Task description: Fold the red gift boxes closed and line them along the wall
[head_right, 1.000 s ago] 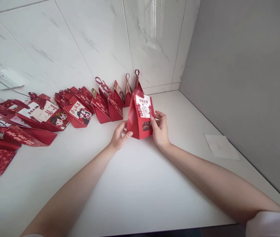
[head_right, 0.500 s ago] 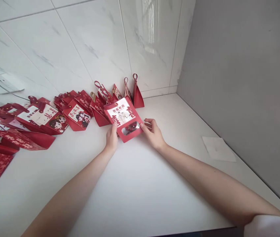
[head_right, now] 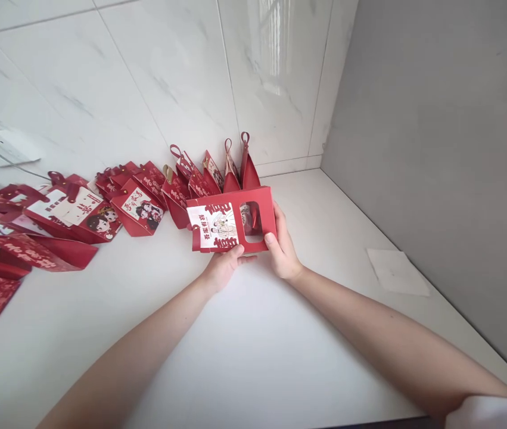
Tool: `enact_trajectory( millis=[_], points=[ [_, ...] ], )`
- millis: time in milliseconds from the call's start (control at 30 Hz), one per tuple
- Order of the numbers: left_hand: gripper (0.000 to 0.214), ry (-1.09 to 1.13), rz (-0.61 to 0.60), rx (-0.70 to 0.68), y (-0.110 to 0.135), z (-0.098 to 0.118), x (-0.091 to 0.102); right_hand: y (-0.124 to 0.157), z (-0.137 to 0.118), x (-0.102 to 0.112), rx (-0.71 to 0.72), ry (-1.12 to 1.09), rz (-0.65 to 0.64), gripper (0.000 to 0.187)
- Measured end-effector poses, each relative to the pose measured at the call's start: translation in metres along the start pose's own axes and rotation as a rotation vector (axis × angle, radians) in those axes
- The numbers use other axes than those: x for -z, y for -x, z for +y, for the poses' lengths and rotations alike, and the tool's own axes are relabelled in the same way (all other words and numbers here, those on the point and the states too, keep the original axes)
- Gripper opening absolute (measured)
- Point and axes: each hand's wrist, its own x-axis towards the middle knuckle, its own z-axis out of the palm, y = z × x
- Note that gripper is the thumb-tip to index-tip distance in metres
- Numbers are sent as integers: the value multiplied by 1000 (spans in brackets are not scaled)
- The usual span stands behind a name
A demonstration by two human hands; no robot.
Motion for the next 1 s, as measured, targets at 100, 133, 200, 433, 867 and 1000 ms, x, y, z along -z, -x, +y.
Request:
enact_trajectory(
  millis=[100, 133, 200, 433, 867, 1000],
  points=[
    [51, 11, -90, 33, -2, -1, 7, 1, 0, -1, 2, 21, -29, 62],
    [49, -1, -107, 39, -2, -1, 8, 1, 0, -1, 11, 31, -39, 62],
    [47, -43, -129, 33, -1, 0, 8, 2, 1, -2, 42, 52, -52, 61],
    [55, -38, -244, 0, -2, 6, 7, 7, -4, -10, 44, 94, -96, 64],
    [54, -728, 350, -594, -7, 21, 43, 2, 5, -6, -424, -190, -63, 53],
    [53, -711, 524, -672, -10, 22, 43, -3, 4, -7, -710, -419, -198, 45]
  ],
)
